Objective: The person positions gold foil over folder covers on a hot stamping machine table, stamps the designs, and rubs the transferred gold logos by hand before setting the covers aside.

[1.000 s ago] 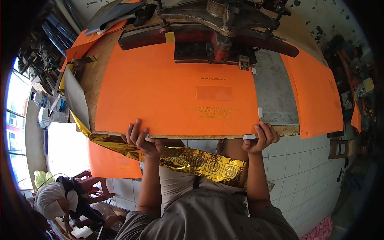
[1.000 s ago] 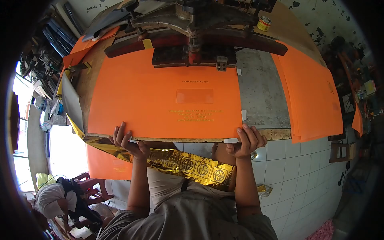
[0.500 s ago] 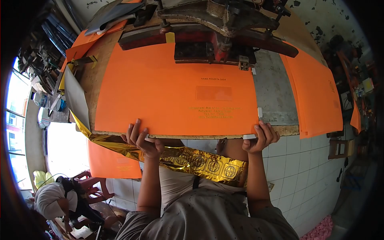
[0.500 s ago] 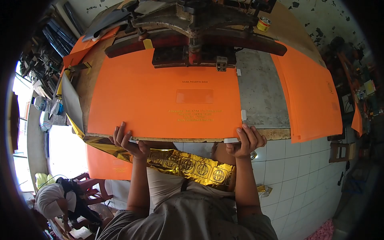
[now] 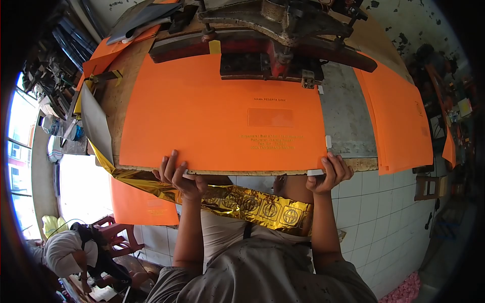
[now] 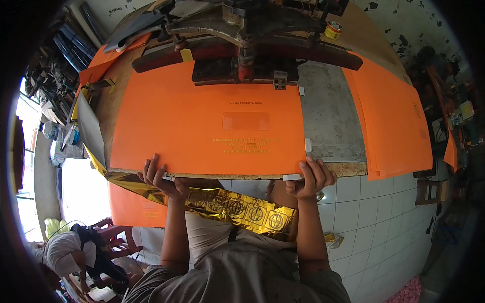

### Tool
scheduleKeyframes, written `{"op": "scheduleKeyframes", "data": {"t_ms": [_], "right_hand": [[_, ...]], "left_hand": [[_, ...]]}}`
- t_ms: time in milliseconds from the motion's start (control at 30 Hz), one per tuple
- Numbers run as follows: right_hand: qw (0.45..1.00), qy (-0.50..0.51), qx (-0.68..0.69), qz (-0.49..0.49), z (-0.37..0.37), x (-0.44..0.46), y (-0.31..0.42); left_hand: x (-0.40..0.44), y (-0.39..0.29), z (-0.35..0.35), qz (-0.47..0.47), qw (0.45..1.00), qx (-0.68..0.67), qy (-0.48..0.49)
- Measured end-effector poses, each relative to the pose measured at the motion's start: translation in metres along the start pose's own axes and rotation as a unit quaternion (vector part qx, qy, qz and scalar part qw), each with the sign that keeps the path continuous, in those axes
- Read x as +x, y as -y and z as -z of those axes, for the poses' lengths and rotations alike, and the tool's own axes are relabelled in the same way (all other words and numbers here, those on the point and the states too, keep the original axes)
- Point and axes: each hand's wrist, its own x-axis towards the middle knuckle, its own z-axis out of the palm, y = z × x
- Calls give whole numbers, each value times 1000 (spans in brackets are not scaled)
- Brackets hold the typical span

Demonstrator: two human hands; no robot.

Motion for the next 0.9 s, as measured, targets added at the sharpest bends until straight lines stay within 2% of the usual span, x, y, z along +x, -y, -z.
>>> {"op": "scheduleKeyframes", "data": {"t_ms": [467, 900], "right_hand": [[999, 2, 27, -18, 4, 5, 2], [999, 0, 44, -25, 5, 4, 2]], "left_hand": [[3, -4, 5, -10, 1000, 7, 12], [15, -11, 27, -12, 996, 26, 81]]}}
